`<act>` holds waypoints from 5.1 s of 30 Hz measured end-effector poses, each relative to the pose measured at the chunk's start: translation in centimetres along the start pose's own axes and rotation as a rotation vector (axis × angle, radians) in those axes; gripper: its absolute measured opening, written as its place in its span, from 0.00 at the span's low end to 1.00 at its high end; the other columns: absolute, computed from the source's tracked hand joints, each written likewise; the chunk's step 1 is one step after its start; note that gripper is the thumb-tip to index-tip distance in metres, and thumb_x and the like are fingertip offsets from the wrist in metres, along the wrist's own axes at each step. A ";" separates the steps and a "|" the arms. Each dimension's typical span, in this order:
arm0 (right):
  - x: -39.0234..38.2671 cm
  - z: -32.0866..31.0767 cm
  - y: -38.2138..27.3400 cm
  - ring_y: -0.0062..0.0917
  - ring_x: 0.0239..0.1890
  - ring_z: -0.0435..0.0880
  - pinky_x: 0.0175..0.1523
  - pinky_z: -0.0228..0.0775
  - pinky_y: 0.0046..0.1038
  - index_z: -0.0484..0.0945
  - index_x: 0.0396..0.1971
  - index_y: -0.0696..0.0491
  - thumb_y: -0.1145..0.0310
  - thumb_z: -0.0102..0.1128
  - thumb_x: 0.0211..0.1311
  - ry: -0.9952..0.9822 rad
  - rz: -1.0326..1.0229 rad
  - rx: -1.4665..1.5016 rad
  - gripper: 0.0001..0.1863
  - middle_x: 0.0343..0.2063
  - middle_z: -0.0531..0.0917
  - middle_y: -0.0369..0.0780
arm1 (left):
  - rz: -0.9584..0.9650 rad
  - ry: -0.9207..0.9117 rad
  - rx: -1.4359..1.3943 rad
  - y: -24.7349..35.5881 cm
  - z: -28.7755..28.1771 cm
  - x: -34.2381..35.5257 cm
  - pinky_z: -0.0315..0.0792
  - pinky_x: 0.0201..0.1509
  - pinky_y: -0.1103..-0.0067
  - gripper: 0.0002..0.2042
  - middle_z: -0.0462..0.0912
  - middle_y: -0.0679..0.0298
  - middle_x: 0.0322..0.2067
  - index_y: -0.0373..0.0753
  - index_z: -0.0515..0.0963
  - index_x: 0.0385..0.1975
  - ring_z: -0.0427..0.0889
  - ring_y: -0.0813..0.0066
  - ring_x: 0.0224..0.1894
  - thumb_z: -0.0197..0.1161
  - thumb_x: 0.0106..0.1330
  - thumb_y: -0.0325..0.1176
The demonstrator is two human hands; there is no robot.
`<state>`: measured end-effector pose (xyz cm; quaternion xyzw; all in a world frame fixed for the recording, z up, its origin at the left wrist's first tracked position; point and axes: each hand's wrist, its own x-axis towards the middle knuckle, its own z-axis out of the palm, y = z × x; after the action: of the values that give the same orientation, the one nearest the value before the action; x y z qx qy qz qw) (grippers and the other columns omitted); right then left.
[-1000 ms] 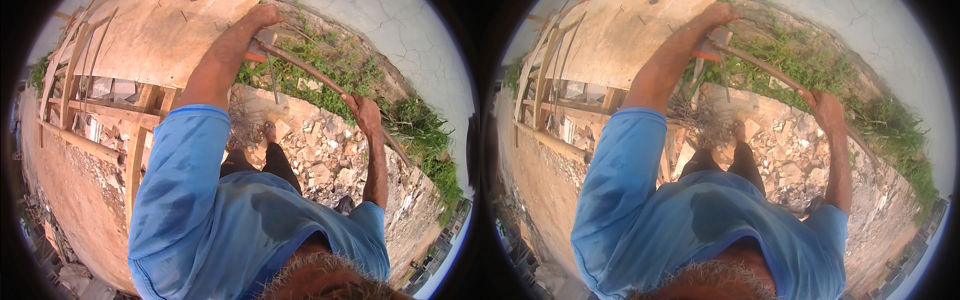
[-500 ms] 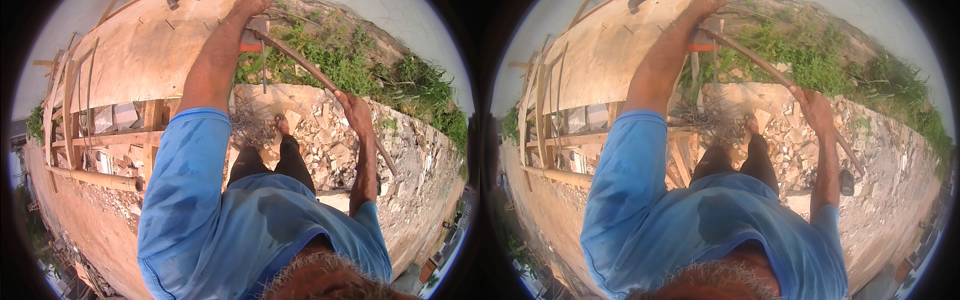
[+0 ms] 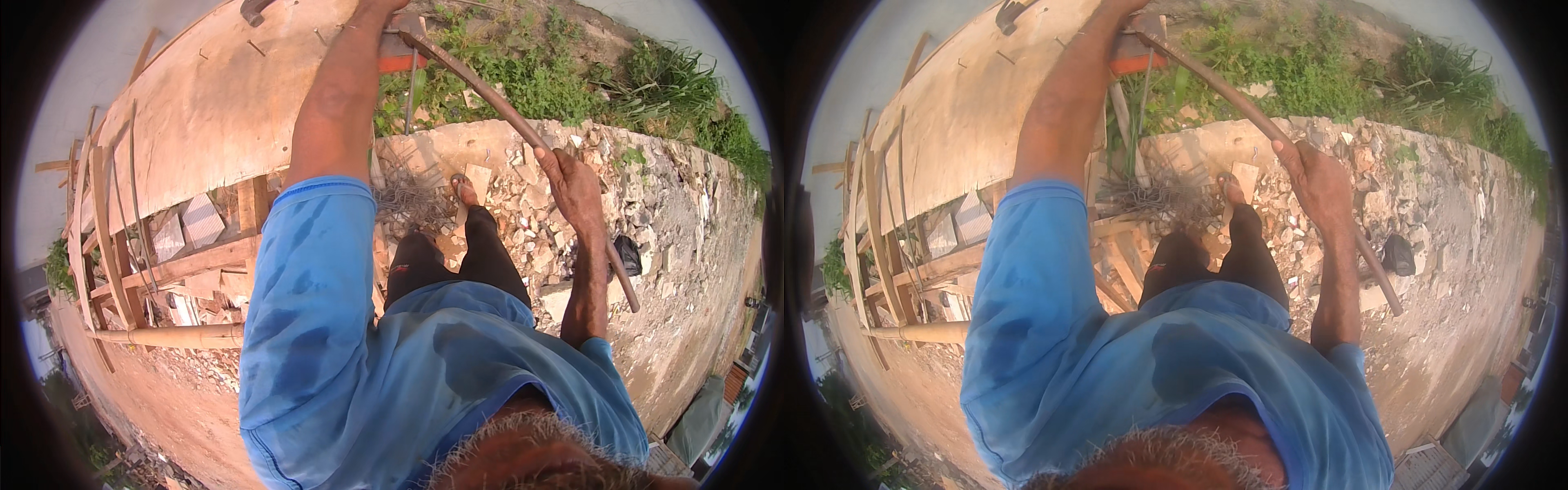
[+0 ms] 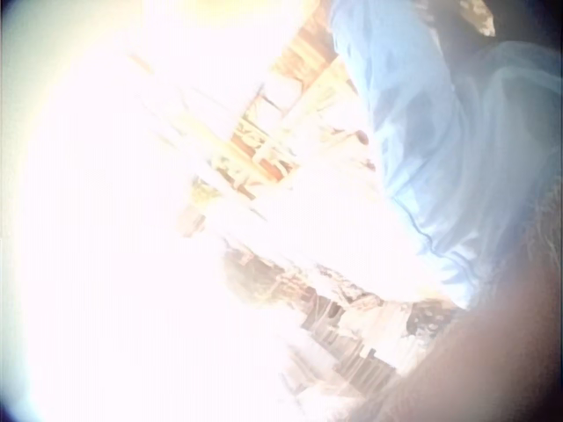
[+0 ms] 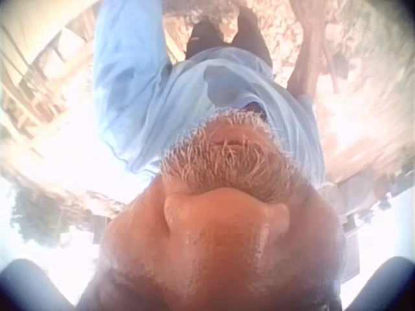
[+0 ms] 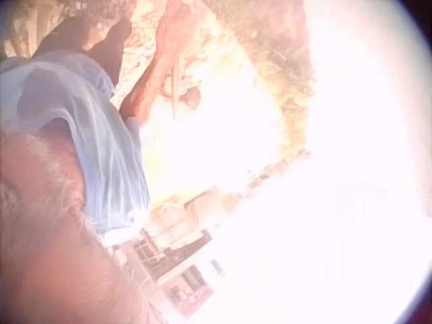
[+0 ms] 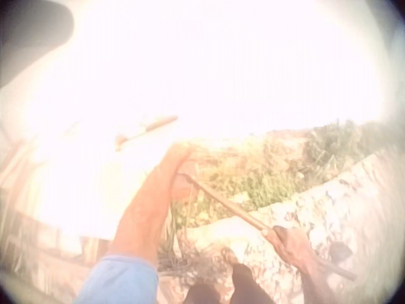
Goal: The person repeatedly bends thin metal rods using a metal bar as a lever against a wooden workbench. They pick up each rod, position it, and apply force to bend it, then place the bent rod aside.
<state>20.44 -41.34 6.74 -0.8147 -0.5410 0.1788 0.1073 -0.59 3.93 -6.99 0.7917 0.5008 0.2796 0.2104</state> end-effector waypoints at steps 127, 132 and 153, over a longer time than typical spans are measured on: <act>48.2 -5.3 -8.5 0.42 0.22 0.81 0.28 0.71 0.41 0.81 0.25 0.51 0.56 0.63 0.60 -0.055 -1.409 -0.470 0.14 0.17 0.81 0.45 | -0.171 -0.050 0.055 7.8 -4.4 -2.5 0.75 0.42 0.64 0.16 0.84 0.54 0.31 0.39 0.84 0.37 0.83 0.59 0.35 0.61 0.64 0.47; 48.1 -5.3 -7.8 0.42 0.22 0.81 0.28 0.71 0.41 0.82 0.28 0.50 0.55 0.63 0.60 -0.068 -1.371 -0.487 0.13 0.17 0.81 0.45 | -0.057 0.038 0.112 6.0 -3.3 -2.1 0.75 0.39 0.61 0.16 0.83 0.59 0.23 0.39 0.84 0.33 0.83 0.66 0.30 0.61 0.65 0.47; 22.8 -4.1 4.7 0.32 0.18 0.83 0.28 0.75 0.35 0.87 0.35 0.50 0.60 0.64 0.59 -0.075 -0.430 -0.373 0.11 0.16 0.83 0.43 | -0.020 0.071 -0.026 2.3 -0.8 0.7 0.74 0.45 0.61 0.17 0.85 0.49 0.35 0.35 0.83 0.37 0.82 0.52 0.39 0.59 0.63 0.45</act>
<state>34.04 -22.13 4.78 -0.6799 -0.7284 0.0795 -0.0292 0.71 3.70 -4.82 0.7733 0.5123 0.3119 0.2058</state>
